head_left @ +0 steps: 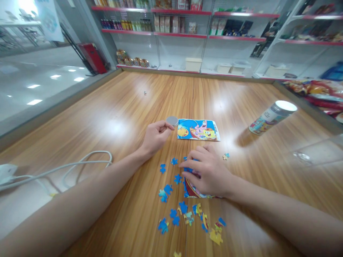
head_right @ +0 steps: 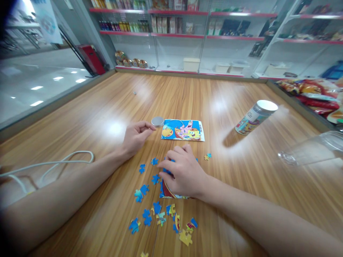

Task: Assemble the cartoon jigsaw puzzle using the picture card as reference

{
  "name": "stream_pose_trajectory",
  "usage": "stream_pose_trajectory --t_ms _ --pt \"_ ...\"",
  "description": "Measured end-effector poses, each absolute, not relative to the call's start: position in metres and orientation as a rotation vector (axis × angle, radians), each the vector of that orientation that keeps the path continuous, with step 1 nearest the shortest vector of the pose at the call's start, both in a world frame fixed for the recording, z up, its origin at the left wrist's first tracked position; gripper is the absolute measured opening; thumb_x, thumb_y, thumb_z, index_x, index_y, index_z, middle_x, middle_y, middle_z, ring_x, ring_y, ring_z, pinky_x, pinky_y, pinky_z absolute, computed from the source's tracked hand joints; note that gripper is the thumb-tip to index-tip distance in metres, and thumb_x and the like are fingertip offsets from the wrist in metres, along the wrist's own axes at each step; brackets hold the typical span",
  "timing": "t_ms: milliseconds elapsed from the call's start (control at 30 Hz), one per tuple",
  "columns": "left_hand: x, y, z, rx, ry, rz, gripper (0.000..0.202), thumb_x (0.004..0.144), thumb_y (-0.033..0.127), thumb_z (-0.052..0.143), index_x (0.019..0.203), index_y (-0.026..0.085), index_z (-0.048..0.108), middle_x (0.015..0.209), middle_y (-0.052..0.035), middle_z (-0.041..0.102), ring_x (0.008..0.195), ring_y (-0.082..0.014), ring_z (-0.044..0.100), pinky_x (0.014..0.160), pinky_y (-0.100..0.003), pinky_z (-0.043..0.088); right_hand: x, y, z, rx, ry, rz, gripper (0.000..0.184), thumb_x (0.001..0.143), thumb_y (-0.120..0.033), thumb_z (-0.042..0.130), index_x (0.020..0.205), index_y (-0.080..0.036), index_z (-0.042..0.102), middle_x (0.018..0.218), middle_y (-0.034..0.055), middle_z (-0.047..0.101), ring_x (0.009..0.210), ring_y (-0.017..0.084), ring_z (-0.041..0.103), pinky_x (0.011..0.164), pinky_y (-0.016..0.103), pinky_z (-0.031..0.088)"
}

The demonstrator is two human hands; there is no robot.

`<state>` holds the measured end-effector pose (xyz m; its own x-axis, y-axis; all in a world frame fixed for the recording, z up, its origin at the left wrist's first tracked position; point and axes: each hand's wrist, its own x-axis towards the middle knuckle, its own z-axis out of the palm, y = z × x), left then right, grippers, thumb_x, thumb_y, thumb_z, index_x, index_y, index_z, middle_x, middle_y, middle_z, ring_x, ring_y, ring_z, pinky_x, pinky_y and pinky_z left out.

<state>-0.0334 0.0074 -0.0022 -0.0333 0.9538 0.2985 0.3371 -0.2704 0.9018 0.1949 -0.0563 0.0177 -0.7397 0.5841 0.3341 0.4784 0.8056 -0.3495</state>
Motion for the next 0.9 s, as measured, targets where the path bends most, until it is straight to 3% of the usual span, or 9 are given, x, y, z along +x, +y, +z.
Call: stream_pose_trajectory --t_ms 100,233,367,533,733,800,900 --pt "-0.038 -0.001 0.004 1.860 1.166 1.021 0.014 0.081 0.023 0.057 0.082 0.014 0.069 0.050 0.0074 0.036 0.046 -0.0069 0.029 0.047 -0.023 0.020 0.190 -0.063 0.018 -0.737 -2.643 0.354 0.018 0.092 -0.034 0.064 0.105 -0.028 0.074 0.091 0.0039 0.065 0.087 0.022 0.052 0.081 0.041 0.029" --pt "-0.049 -0.003 0.009 2.110 0.914 0.689 0.019 0.086 0.027 0.058 0.089 0.015 0.072 0.052 0.0073 0.037 0.048 -0.0076 0.031 0.049 -0.023 0.024 0.186 -0.064 0.018 -0.719 -2.689 0.377 0.015 0.094 -0.035 0.063 0.098 -0.028 0.075 0.094 0.0043 0.064 0.089 0.022 0.052 0.081 0.041 0.029" --pt "-0.052 -0.002 0.012 2.299 0.807 0.574 0.020 0.084 0.037 0.066 0.088 0.018 0.073 0.059 0.0044 0.047 0.053 -0.0091 0.039 0.053 -0.023 0.030 0.181 -0.061 0.018 -0.771 -2.696 0.385 0.014 0.091 -0.035 0.068 0.095 -0.023 0.072 0.093 0.0051 0.064 0.093 0.023 0.053 0.082 0.040 0.030" --pt "-0.053 0.002 0.020 2.394 0.809 0.356 0.011 0.082 0.030 0.068 0.079 0.020 0.072 0.064 0.0019 0.061 0.057 -0.0106 0.050 0.056 -0.023 0.033 0.176 -0.062 0.018 -0.767 -2.667 0.355 0.018 0.092 -0.039 0.065 0.091 -0.021 0.068 0.091 0.0059 0.064 0.089 0.023 0.053 0.080 0.040 0.031" --pt "-0.065 0.004 0.049 2.390 1.091 -0.042 0.023 0.079 0.039 0.074 0.067 0.021 0.069 0.058 0.0014 0.060 0.050 -0.0116 0.048 0.050 -0.024 0.027 0.189 -0.047 0.022 -0.745 -2.312 0.245 0.013 0.092 -0.021 0.058 0.081 -0.020 0.065 0.070 0.0015 0.060 0.069 0.017 0.053 0.074 0.038 0.037" --pt "-0.065 -0.002 0.062 2.389 1.219 -0.226 0.030 0.073 0.048 0.079 0.065 0.021 0.069 0.056 0.0003 0.060 0.047 -0.0121 0.045 0.049 -0.025 0.026 0.200 -0.034 0.020 -0.808 -2.164 0.218 0.010 0.089 -0.019 0.059 0.081 -0.021 0.064 0.061 -0.0016 0.054 0.058 0.014 0.050 0.064 0.034 0.038" --pt "-0.059 -0.016 0.078 2.402 1.322 -0.489 0.041 0.068 0.061 0.079 0.067 0.020 0.071 0.059 -0.0026 0.063 0.049 -0.0136 0.045 0.051 -0.026 0.027 0.216 -0.013 0.014 -0.865 -1.964 0.108 0.009 0.087 -0.019 0.061 0.079 -0.020 0.064 0.049 -0.0076 0.039 0.041 0.009 0.036 0.046 0.027 0.028"
